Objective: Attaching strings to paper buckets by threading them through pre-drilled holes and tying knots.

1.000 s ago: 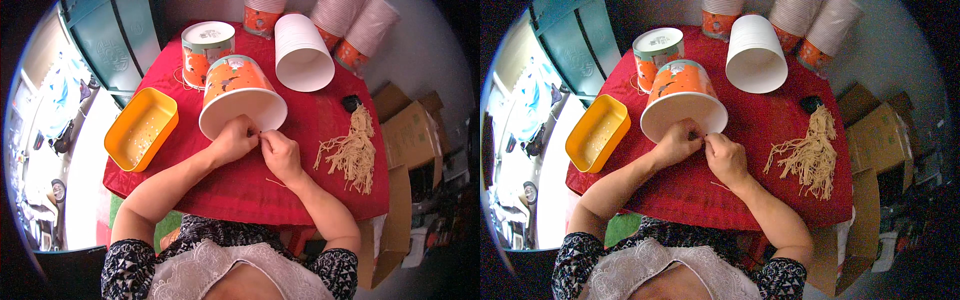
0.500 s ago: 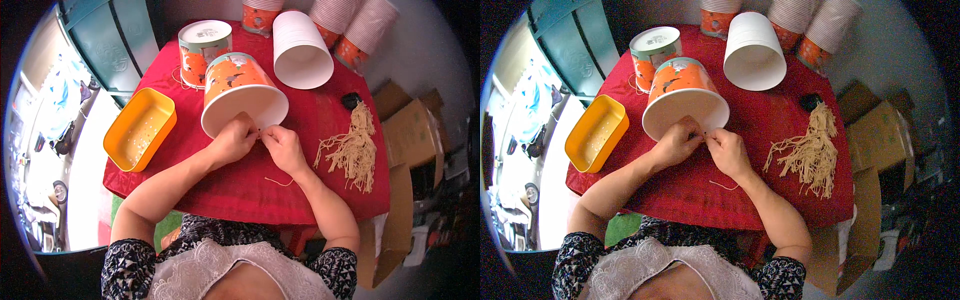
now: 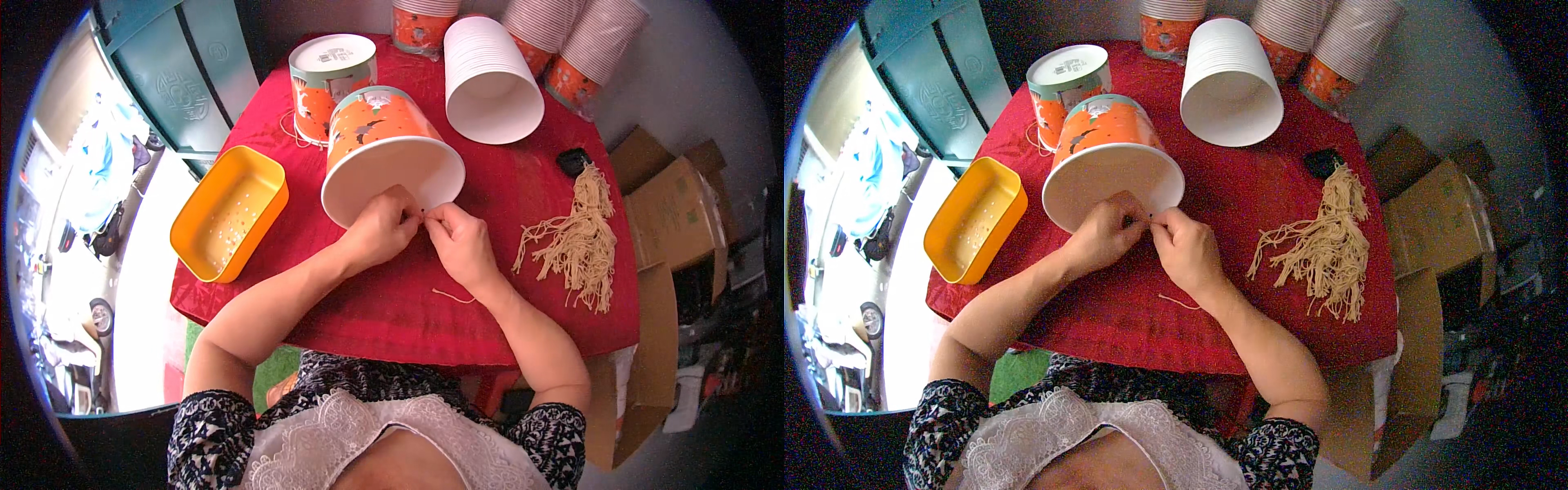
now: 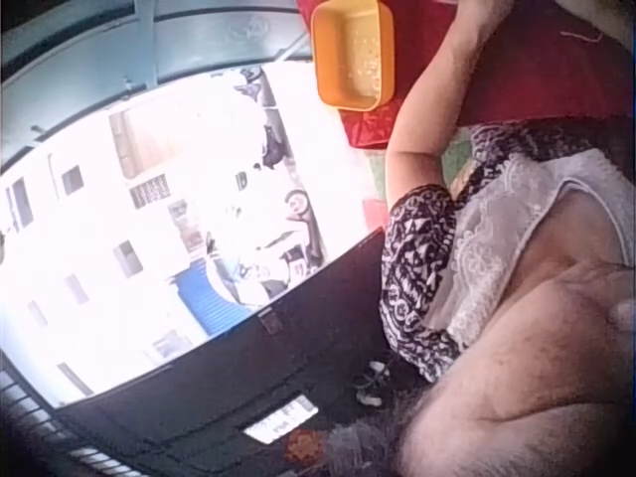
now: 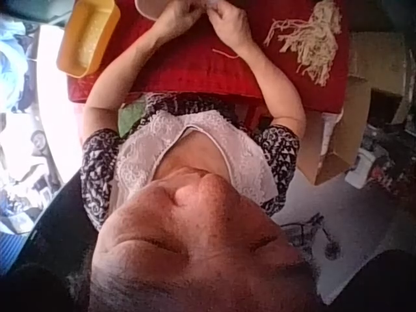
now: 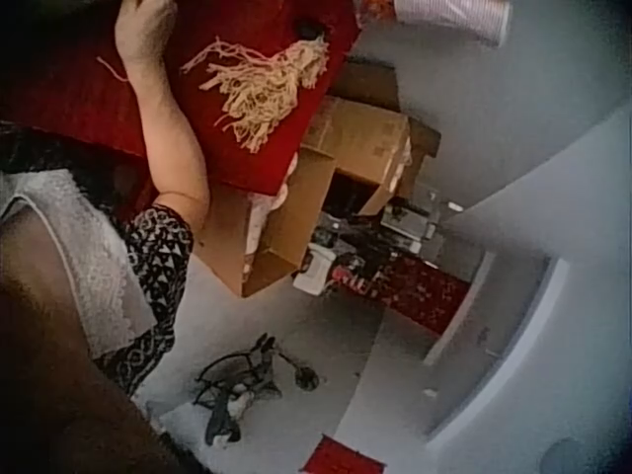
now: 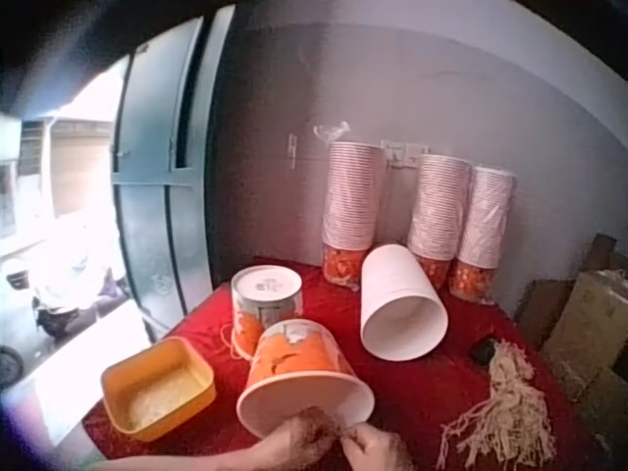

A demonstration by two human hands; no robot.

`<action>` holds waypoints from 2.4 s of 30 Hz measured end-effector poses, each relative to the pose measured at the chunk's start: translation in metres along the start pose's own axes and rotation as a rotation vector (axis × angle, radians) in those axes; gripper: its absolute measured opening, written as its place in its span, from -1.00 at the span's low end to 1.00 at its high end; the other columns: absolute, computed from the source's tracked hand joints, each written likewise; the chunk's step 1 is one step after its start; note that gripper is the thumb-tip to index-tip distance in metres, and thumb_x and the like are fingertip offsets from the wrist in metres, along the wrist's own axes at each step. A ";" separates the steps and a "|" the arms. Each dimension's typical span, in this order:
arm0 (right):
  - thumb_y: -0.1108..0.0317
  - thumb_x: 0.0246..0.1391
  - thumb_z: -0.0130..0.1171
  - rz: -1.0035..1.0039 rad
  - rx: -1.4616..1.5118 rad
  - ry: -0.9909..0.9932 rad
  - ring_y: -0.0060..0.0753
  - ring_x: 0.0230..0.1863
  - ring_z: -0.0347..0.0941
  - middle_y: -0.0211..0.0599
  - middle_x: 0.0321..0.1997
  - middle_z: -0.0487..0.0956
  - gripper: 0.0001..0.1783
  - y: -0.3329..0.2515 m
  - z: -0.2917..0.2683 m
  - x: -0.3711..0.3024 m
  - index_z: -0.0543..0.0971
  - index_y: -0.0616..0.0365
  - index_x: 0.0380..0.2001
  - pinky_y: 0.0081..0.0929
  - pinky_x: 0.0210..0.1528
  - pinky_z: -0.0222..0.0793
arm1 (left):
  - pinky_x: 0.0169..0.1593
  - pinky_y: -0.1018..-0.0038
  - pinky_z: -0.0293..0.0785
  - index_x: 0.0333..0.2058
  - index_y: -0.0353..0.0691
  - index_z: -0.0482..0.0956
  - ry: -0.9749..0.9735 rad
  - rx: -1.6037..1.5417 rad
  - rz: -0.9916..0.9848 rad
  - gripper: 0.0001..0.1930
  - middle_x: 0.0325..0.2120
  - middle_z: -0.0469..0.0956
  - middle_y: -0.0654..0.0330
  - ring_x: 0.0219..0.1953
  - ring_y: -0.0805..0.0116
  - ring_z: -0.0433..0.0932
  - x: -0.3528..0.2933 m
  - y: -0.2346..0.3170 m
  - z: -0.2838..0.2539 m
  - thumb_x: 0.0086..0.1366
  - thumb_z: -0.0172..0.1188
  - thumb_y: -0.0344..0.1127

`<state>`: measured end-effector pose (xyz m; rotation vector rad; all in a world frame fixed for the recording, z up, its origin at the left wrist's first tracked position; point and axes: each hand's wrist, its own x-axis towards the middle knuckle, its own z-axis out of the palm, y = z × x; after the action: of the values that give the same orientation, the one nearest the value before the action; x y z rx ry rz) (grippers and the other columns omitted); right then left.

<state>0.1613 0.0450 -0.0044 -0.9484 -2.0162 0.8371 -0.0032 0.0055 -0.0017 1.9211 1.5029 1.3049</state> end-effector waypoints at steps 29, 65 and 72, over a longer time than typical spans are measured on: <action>0.48 0.01 0.07 -0.138 -0.234 -0.105 0.05 -0.47 0.57 0.05 -0.52 0.56 -0.88 -0.002 -0.020 -0.006 0.57 0.25 -0.38 -0.17 -0.43 0.46 | -0.41 0.19 0.45 -0.55 -0.47 0.51 0.049 0.077 -0.191 -0.86 -0.58 0.52 -0.19 -0.51 -0.07 0.56 0.008 0.009 0.001 0.05 0.12 -0.46; 0.51 0.20 0.07 -0.221 0.185 -0.375 -0.61 -0.26 0.40 -0.38 -0.31 0.64 -0.84 -0.045 -0.091 0.065 0.60 0.29 -0.20 -0.42 -0.17 0.42 | 0.40 -0.02 -0.10 0.31 -0.23 0.05 -0.255 0.836 0.368 0.22 0.23 0.15 -0.16 0.36 -0.15 -0.01 -0.009 0.178 -0.128 -0.35 0.56 -0.07; 0.49 0.14 0.12 -0.216 0.074 -0.268 -0.54 -0.34 0.46 -0.26 -0.42 0.63 -0.86 -0.033 -0.097 0.068 0.61 0.33 -0.28 -0.43 -0.23 0.43 | 0.35 0.00 0.01 0.31 -0.22 0.05 -0.195 0.746 0.416 0.20 0.18 0.22 -0.15 0.26 -0.16 0.18 -0.003 0.152 -0.111 -0.35 0.53 -0.08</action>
<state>0.1995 0.1077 0.0947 -0.5876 -2.2498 0.9507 -0.0114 -0.0784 0.1666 2.8504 1.6890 0.6815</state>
